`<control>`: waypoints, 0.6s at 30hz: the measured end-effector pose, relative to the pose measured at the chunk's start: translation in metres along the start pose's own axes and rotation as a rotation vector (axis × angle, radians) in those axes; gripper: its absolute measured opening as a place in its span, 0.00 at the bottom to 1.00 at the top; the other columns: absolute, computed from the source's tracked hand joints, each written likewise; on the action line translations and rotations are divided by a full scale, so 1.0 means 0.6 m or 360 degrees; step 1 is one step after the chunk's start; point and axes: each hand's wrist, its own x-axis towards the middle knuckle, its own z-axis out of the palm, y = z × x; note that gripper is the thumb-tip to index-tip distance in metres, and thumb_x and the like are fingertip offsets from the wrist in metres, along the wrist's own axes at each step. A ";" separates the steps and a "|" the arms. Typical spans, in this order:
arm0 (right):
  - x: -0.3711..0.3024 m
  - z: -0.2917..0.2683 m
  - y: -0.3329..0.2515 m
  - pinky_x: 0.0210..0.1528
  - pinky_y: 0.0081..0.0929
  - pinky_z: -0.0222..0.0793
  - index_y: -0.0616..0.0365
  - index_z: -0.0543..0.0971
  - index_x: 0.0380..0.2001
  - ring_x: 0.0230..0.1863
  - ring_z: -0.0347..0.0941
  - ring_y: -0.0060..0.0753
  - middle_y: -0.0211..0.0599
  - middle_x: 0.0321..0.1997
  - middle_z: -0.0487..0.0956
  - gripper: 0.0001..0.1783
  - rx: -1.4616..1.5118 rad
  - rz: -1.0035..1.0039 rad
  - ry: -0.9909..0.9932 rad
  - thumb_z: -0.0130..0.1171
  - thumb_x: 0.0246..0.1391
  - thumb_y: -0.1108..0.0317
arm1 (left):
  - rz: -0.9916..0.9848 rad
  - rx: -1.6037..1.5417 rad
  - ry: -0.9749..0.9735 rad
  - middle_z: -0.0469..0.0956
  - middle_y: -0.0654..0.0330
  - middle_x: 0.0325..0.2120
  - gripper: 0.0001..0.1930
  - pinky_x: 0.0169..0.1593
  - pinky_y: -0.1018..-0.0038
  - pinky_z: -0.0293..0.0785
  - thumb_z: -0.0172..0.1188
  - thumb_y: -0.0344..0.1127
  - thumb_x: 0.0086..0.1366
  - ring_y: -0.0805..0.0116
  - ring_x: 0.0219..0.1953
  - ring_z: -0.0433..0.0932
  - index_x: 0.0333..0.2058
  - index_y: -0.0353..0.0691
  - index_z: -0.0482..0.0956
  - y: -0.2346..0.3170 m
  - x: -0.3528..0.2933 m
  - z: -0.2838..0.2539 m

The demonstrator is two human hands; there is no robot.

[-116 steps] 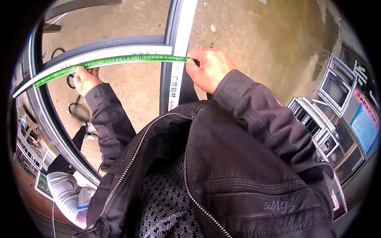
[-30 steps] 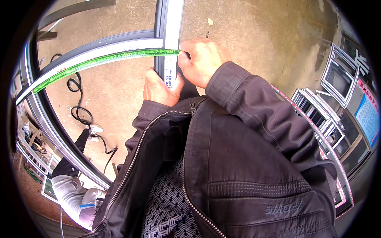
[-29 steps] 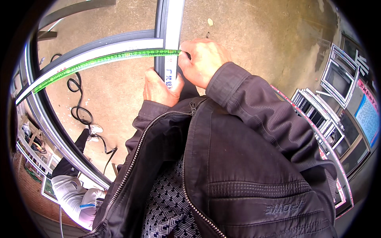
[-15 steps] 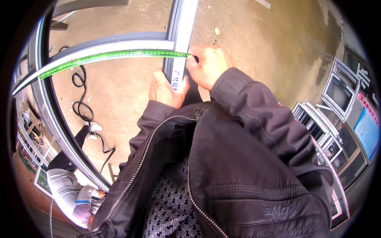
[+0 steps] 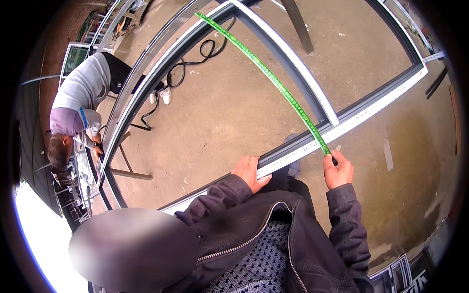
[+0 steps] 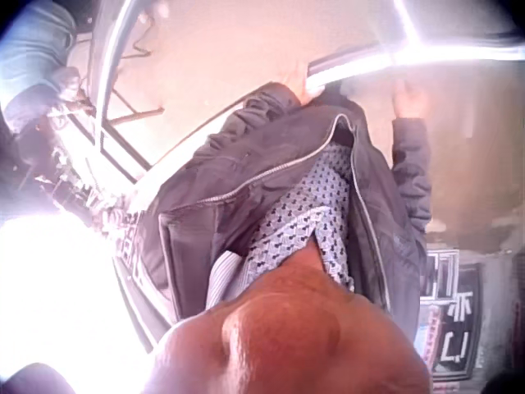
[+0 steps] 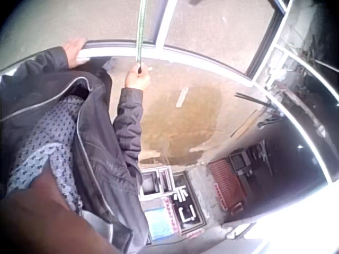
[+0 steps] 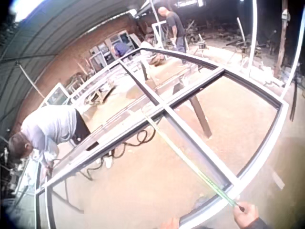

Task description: The person uses a green tape measure to measure the dimensions of a large white window frame resting on a workbench. They measure the top, side, and bottom edges of the frame. Later, they measure a long black rubber seal strip and mark it with a white marker.

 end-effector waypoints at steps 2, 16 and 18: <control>0.001 0.002 0.013 0.27 0.27 0.66 0.63 0.85 0.40 0.23 0.69 0.17 0.28 0.20 0.75 0.11 0.0051 -0.0080 -0.0042 0.61 0.61 0.66 | -0.0107 0.0071 0.0033 0.75 0.42 0.44 0.34 0.54 0.55 0.73 0.71 0.53 0.58 0.43 0.49 0.76 0.53 0.31 0.74 -0.034 -0.025 0.009; -0.027 0.023 0.100 0.31 0.30 0.71 0.64 0.85 0.37 0.25 0.72 0.21 0.33 0.21 0.79 0.10 -0.0231 -0.0609 -0.0224 0.63 0.59 0.68 | -0.0528 0.0225 0.0311 0.76 0.48 0.47 0.34 0.61 0.57 0.67 0.73 0.53 0.55 0.47 0.54 0.74 0.55 0.38 0.76 -0.188 -0.158 0.023; -0.043 0.026 0.073 0.30 0.29 0.70 0.64 0.85 0.36 0.24 0.72 0.20 0.32 0.21 0.79 0.09 -0.0309 -0.0550 -0.0262 0.63 0.59 0.68 | -0.0509 0.0209 0.0269 0.76 0.49 0.46 0.32 0.59 0.57 0.68 0.74 0.52 0.54 0.49 0.53 0.74 0.52 0.39 0.77 -0.206 -0.167 0.017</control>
